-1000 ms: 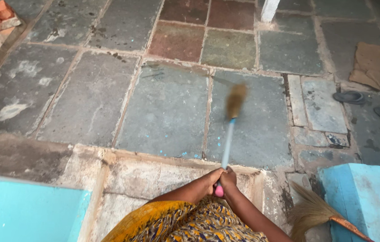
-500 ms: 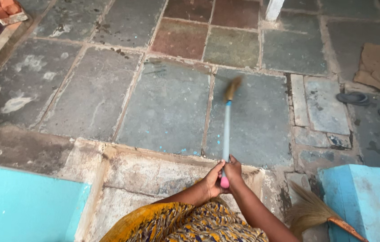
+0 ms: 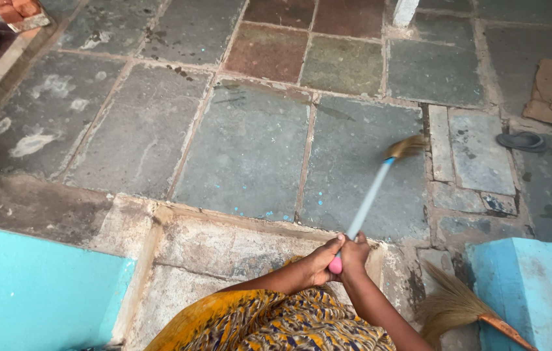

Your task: The person sweeps a tiled outdoor floor and concrete steps using a handheld broom.

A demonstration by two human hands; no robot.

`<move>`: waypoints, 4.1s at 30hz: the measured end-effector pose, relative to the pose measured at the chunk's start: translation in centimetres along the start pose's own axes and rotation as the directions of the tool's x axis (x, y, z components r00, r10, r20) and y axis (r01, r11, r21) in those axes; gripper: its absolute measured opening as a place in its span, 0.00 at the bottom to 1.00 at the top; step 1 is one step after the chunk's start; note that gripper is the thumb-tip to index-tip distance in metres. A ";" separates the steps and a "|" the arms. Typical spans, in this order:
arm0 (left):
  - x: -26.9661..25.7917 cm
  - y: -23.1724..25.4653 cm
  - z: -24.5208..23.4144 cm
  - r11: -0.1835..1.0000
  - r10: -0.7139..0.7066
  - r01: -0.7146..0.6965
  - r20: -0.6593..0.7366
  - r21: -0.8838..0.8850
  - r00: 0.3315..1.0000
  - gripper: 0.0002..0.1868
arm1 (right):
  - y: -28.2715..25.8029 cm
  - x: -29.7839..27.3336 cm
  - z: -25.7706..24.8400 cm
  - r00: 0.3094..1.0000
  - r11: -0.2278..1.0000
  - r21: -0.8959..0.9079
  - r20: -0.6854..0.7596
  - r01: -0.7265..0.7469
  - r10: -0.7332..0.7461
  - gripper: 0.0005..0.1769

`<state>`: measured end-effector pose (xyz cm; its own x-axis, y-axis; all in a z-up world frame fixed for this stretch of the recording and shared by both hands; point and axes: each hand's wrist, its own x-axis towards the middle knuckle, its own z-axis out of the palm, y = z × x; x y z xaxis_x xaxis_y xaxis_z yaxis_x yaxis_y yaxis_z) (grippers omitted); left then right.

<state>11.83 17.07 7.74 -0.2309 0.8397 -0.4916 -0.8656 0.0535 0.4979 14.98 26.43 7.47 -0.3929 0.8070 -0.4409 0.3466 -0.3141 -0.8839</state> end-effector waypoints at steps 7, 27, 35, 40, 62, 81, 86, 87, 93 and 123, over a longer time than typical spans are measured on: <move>2.6 -2.9 -0.5 0.984 -0.175 0.175 0.008 -0.044 0.985 0.33 | 0.7 0.0 -2.6 0.998 0.998 -0.051 -0.046 -0.037 0.035 0.15; 1.2 -5.3 -4.5 0.918 -0.067 -0.011 -0.183 -0.396 0.981 0.45 | 1.0 -1.0 0.3 0.775 0.938 -0.328 0.621 0.115 0.122 0.39; 2.8 -4.5 -5.9 0.960 -0.032 -0.019 -0.176 -0.278 0.984 0.35 | 0.0 -1.6 1.2 0.937 0.796 -0.557 0.347 0.237 -0.036 0.40; 3.9 -5.3 -6.8 0.958 -0.144 0.107 -0.125 -0.266 0.982 0.34 | 1.7 -1.2 1.2 0.972 0.799 -0.585 0.233 0.142 -0.003 0.32; 2.6 -4.0 -8.4 0.888 -0.080 -0.094 -0.352 -0.450 0.933 0.35 | 1.1 -0.3 5.1 0.803 0.759 -0.519 0.595 0.394 -0.010 0.39; 0.6 -2.0 -7.6 0.925 0.054 -0.220 -0.466 -0.309 0.883 0.31 | -1.7 -2.5 6.0 0.748 0.836 -0.420 0.663 0.352 0.018 0.40; -0.9 0.3 -6.9 0.936 0.081 -0.210 -0.410 -0.282 0.909 0.30 | -1.2 -2.4 7.4 0.852 0.720 -0.546 0.510 0.428 -0.119 0.40; -0.9 0.1 -7.2 0.933 0.079 -0.205 -0.387 -0.295 0.918 0.30 | -0.6 -2.4 7.5 0.872 0.720 -0.571 0.480 0.396 -0.098 0.40; -0.4 -1.6 -9.6 0.904 -0.030 -0.112 -0.323 -0.412 0.946 0.30 | 2.6 -1.9 8.3 0.890 0.698 -0.660 0.450 0.278 0.071 0.33; 2.9 10.1 -14.3 0.942 0.032 -0.191 -0.491 -0.276 0.871 0.31 | 0.0 5.1 19.9 0.905 0.754 -0.592 0.426 0.284 -0.006 0.35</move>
<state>-3.96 12.31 1.12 -0.4470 0.4676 -0.7626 -0.8941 -0.2589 0.3653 -4.00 20.60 2.13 -0.7202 0.5193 -0.4601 0.6543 0.2878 -0.6993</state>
